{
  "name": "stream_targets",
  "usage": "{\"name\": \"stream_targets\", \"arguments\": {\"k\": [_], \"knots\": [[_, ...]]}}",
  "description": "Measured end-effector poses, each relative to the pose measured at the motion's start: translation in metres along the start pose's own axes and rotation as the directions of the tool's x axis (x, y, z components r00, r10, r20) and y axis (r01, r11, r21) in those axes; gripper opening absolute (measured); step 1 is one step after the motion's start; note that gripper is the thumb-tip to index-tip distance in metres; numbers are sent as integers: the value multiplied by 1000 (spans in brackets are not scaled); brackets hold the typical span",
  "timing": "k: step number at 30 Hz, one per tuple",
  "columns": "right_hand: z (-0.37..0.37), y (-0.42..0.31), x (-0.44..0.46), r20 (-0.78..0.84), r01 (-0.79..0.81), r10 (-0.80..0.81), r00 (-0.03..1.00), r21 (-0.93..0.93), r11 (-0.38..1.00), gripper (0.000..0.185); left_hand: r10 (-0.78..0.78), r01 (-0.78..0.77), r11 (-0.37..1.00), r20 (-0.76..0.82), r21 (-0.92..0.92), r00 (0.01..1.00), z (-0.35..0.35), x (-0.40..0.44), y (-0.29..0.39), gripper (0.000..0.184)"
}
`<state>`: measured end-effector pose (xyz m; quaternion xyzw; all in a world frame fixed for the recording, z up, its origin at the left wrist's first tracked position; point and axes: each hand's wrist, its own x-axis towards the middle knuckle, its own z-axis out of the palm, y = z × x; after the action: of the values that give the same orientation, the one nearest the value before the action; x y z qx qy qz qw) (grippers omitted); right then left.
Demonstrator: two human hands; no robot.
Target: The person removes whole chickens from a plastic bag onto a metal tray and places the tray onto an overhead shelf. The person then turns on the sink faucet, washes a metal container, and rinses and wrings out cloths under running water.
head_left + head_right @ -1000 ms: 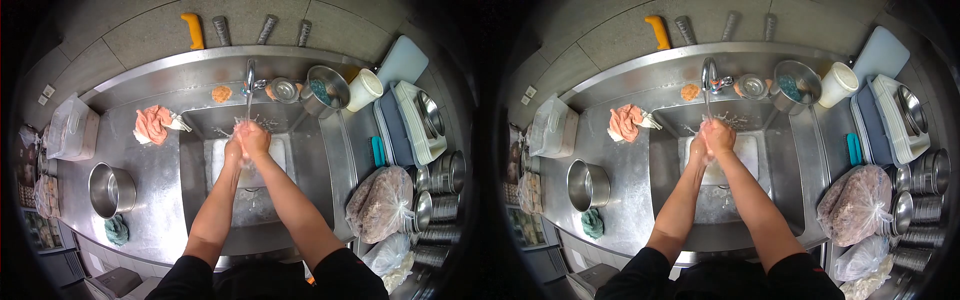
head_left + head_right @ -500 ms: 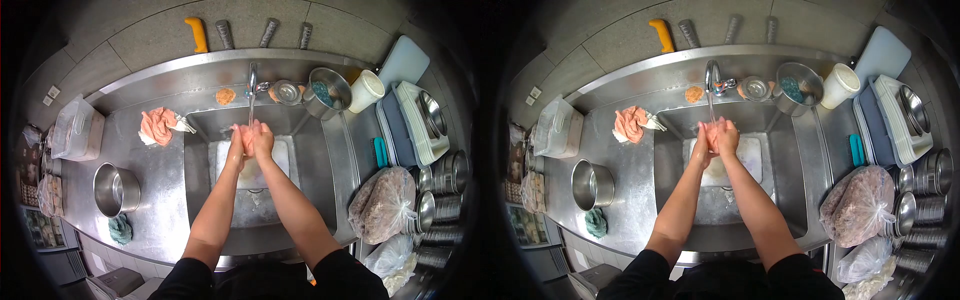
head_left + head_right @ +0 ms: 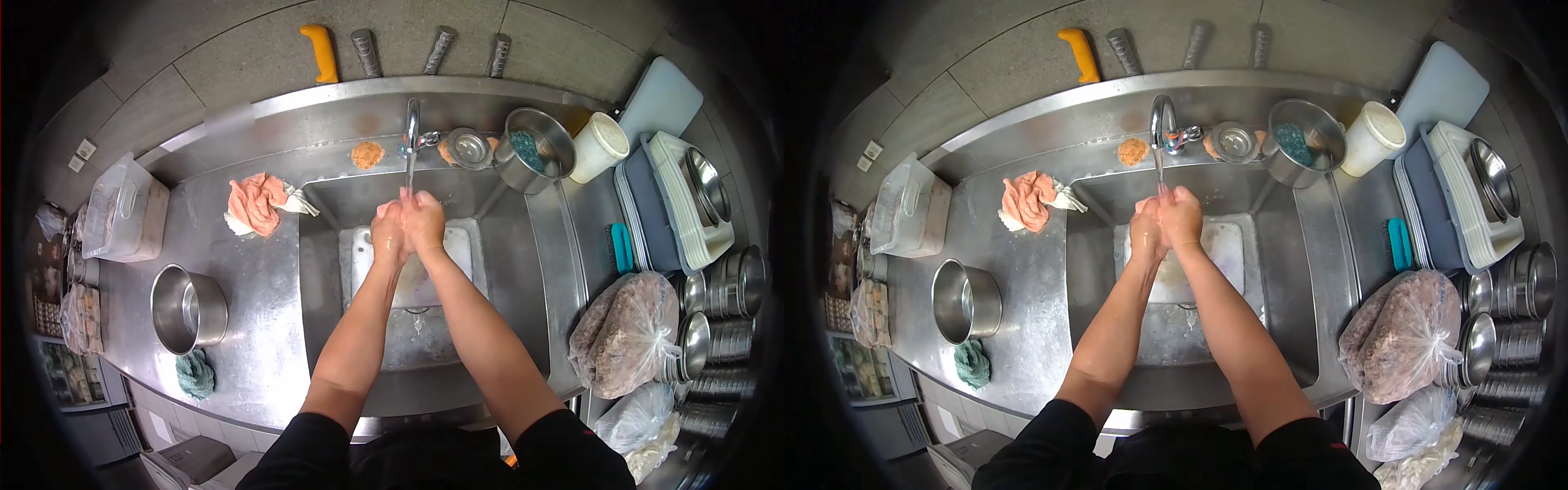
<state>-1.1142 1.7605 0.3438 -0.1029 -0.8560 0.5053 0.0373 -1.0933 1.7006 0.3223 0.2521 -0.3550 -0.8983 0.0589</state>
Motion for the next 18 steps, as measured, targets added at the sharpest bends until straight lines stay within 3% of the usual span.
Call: {"name": "stream_targets", "arguments": {"k": [2,6,7,8,9,10,11,12,13,14,16,17,18], "knots": [[11,12,5,94,-108,98,991,107,988,40,-7,5,997,29,74,1000,-13,4,-2,14],[47,49,34,268,-129,96,958,106,986,35,60,-63,993,34,101,998,-34,13,3,16],[44,43,35,429,-209,81,900,263,942,35,215,-225,870,73,439,974,-37,15,16,17],[39,39,32,575,-319,43,817,390,864,35,331,-338,613,156,714,931,-46,20,28,18],[19,23,30,695,-448,168,699,242,861,40,456,-500,545,262,673,850,-71,47,32,22],[14,34,30,700,-462,183,690,232,856,40,552,-489,366,239,792,799,-75,54,63,27],[10,49,30,669,-376,210,713,113,920,43,542,-510,618,145,598,828,-81,58,89,32],[6,67,36,633,-275,220,742,-11,961,47,581,-381,370,109,847,807,-75,47,137,41],[21,123,48,694,-221,170,699,-17,975,50,681,-478,361,124,801,722,-78,44,169,51],[35,185,52,687,-98,123,716,-75,992,53,735,-176,56,78,983,674,-102,68,203,64],[31,227,23,678,88,115,726,-258,962,54,733,-122,-143,188,982,653,-147,89,242,74],[22,226,-3,666,147,156,730,-375,915,52,729,-112,-145,183,983,659,-155,84,245,74],[26,254,-27,652,353,37,758,-457,816,54,781,-33,-204,183,978,597,-162,73,249,75]]}}
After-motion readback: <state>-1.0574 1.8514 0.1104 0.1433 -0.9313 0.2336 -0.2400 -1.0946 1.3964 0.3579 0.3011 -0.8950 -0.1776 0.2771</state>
